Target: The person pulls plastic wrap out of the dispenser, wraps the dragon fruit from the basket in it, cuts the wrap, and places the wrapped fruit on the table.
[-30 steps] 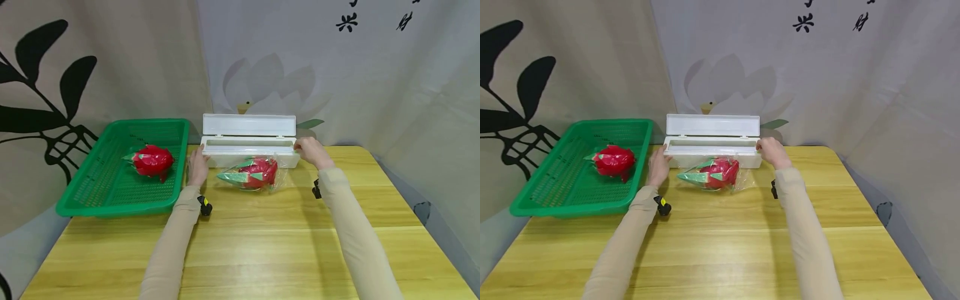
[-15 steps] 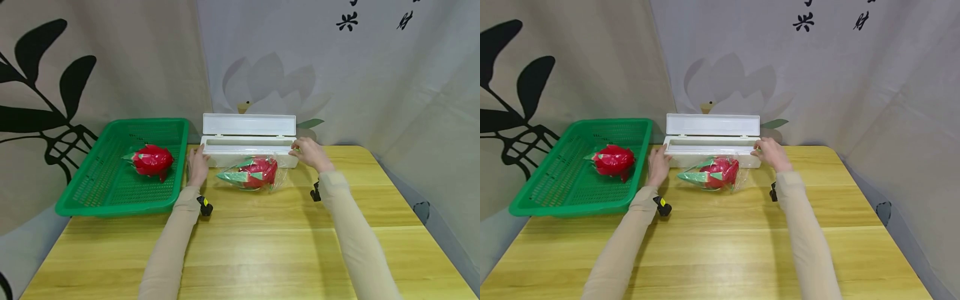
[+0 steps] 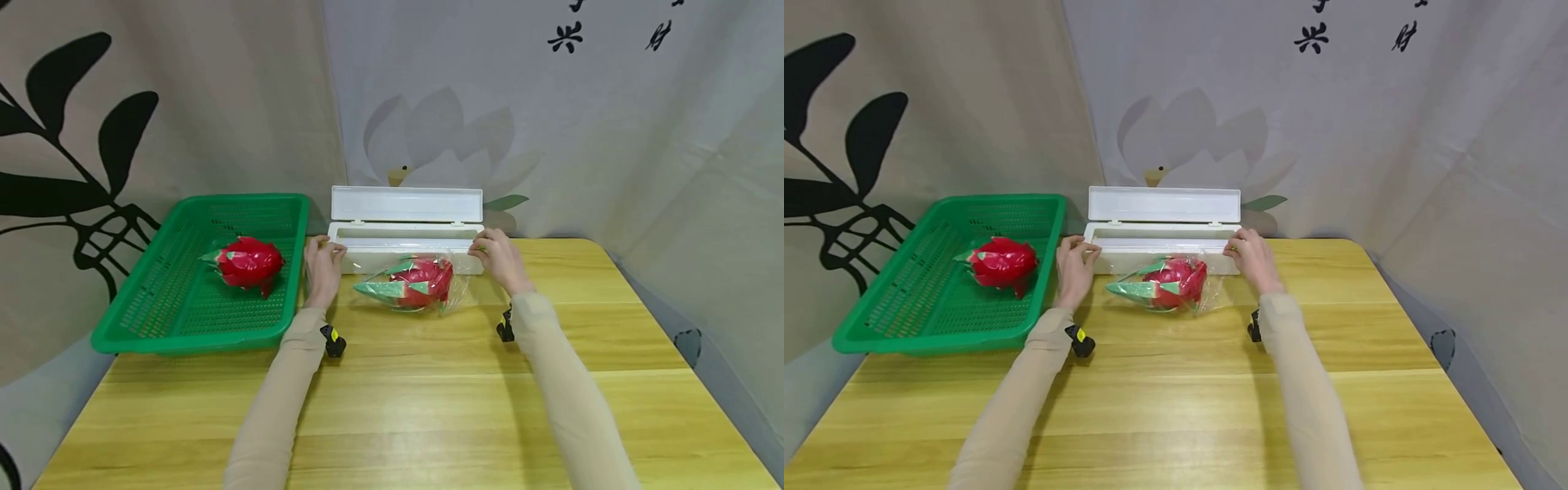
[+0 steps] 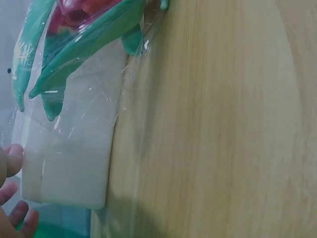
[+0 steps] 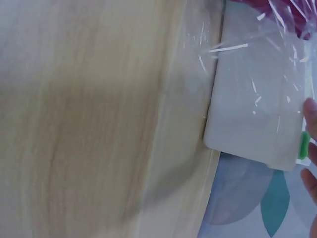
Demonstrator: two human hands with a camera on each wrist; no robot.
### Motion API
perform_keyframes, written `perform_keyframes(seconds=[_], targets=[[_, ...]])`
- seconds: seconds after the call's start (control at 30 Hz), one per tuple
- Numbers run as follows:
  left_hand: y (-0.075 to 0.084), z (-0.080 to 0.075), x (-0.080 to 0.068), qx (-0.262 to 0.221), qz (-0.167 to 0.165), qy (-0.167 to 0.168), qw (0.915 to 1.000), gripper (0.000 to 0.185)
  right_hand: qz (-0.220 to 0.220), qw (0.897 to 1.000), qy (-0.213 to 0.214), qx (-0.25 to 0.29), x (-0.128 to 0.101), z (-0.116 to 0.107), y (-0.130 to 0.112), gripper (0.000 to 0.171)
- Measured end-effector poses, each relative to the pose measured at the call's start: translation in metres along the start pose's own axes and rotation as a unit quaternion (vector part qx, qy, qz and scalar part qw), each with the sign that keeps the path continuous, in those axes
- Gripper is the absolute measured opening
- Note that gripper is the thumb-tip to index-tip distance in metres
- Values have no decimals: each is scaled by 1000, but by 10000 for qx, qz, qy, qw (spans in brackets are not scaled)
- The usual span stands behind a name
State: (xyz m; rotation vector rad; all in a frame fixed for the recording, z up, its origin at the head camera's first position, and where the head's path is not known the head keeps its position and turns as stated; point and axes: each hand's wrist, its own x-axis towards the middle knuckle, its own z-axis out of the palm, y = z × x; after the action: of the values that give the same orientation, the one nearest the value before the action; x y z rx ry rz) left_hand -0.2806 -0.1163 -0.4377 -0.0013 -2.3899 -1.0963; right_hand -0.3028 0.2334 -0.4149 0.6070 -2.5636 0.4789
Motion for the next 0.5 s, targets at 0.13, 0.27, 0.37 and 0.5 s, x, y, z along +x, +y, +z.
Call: perform_keyframes(seconds=[0.13, 0.27, 0.37, 0.5], targets=[[2, -1, -2, 53, -24, -117, 9999, 18, -154, 9998, 120, -5, 1, 0, -2, 10], [3, -4, -5, 55, -6, -222, 9997, 18, -161, 9999, -53, -23, 3, -4, -5, 9], [4, -6, -7, 34, 43, -307, 9995, 17, -27, 9993, -363, 58, 5, -9, -8, 10], [6, -9, -8, -103, 175, -488, 9986, 17, 205, 9964, -776, 290, 8, -15, -14, 11]])
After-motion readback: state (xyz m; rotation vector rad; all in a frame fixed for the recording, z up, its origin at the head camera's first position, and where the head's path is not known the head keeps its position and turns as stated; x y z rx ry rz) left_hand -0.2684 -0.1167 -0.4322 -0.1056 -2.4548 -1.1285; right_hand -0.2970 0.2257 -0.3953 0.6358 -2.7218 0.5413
